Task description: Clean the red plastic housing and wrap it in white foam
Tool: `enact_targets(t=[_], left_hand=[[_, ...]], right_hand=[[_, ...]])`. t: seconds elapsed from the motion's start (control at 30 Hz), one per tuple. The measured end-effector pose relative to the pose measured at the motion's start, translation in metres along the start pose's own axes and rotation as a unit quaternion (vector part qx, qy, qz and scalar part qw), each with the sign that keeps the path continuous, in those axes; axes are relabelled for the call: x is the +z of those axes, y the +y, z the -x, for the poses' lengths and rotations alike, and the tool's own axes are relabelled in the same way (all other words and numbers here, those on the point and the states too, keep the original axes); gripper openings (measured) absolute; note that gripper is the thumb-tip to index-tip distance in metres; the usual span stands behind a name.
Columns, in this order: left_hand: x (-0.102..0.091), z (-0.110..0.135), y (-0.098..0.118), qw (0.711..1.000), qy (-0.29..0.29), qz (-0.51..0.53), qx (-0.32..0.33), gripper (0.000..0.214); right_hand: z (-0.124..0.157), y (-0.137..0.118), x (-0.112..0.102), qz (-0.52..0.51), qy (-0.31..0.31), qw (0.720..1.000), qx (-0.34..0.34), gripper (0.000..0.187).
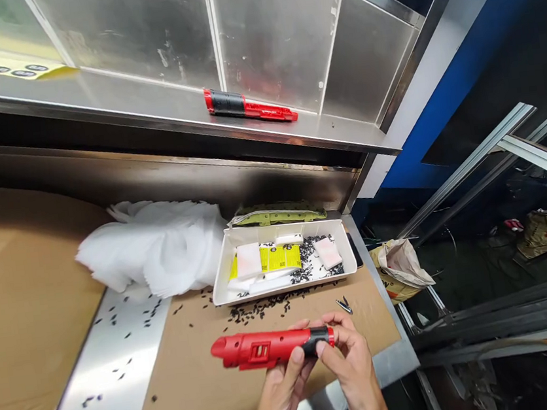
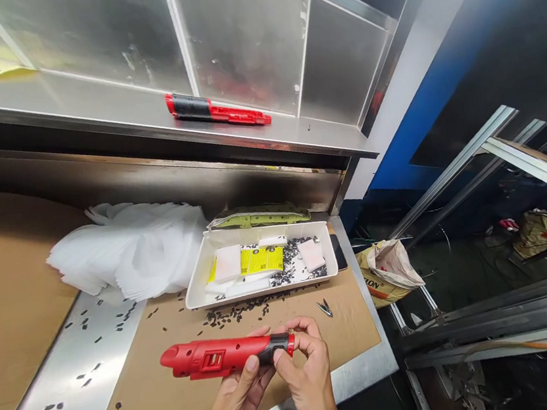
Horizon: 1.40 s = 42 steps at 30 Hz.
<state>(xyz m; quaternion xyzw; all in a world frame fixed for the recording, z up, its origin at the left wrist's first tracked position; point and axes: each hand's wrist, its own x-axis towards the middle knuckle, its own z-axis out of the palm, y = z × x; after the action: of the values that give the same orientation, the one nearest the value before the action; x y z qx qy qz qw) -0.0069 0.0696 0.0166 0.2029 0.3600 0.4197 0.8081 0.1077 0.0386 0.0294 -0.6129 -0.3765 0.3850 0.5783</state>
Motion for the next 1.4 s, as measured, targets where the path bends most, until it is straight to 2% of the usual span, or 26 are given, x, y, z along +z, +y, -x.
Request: enact_targets(t=[0.07,0.13,0.2,0.27,0.37,0.47,0.53,0.6,0.73,0.9,0.97,1.03,1.13,1.23,1.3,1.4], left_hand=[[-0.005,0.001,0.003,0.995,0.001,-0.089,0.045,0.053],[-0.009,0.002,0.007,0.977,-0.021,-0.188,0.096,0.038],[-0.012,0.001,0.009,0.966,-0.023,-0.232,0.115,0.032],[-0.013,-0.003,0.013,0.977,0.003,-0.194,0.089,0.039],[-0.012,-0.009,0.02,0.999,0.031,-0.036,0.024,0.053],[-0.017,-0.012,0.025,0.995,0.03,0.09,-0.015,0.042],[-0.024,-0.013,0.023,0.989,0.032,0.137,-0.032,0.032],[-0.031,-0.015,0.018,0.985,0.038,0.165,-0.043,0.029],[-0.037,-0.017,0.01,0.987,0.041,0.152,-0.036,0.036],[-0.027,-0.011,0.023,0.996,0.034,0.069,-0.045,0.056],[-0.023,-0.008,0.03,0.997,0.046,0.043,-0.051,0.061],[-0.022,-0.006,0.033,0.996,0.059,0.026,-0.054,0.063],[-0.026,-0.006,0.03,0.997,0.054,0.011,-0.058,0.061],[-0.031,-0.01,0.028,0.997,0.023,0.005,-0.07,0.054],[-0.033,-0.014,0.031,0.997,0.01,0.003,-0.071,0.055],[-0.034,-0.018,0.037,0.998,0.009,0.021,-0.059,0.055]], right_hand=[[-0.003,-0.001,0.003,0.002,-0.012,1.0,0.007,0.023],[-0.005,-0.003,0.005,0.001,-0.019,1.0,0.017,0.022],[-0.006,-0.005,0.004,-0.009,-0.042,0.999,0.023,0.026],[-0.005,-0.008,0.001,-0.022,-0.083,0.996,0.026,0.033],[-0.001,-0.013,-0.006,-0.022,-0.118,0.992,0.036,0.039],[0.006,-0.017,-0.01,0.033,-0.059,0.997,0.034,0.032],[0.009,-0.019,-0.009,0.085,-0.014,0.996,0.017,0.034],[0.013,-0.021,-0.004,0.115,-0.005,0.993,-0.001,0.036],[0.02,-0.021,0.011,0.085,-0.029,0.996,-0.015,0.039],[0.023,-0.014,0.026,-0.041,-0.151,0.987,0.025,0.064],[0.024,-0.01,0.025,0.009,-0.168,0.986,-0.013,0.065],[0.024,-0.008,0.019,0.118,-0.174,0.975,-0.077,0.055],[0.023,-0.007,0.005,0.262,-0.191,0.934,-0.153,0.042],[0.022,-0.008,-0.007,0.353,-0.182,0.899,-0.187,0.04],[0.021,-0.008,-0.011,0.365,-0.149,0.9,-0.187,0.04],[0.02,-0.006,-0.011,0.286,-0.129,0.938,-0.147,0.044]])
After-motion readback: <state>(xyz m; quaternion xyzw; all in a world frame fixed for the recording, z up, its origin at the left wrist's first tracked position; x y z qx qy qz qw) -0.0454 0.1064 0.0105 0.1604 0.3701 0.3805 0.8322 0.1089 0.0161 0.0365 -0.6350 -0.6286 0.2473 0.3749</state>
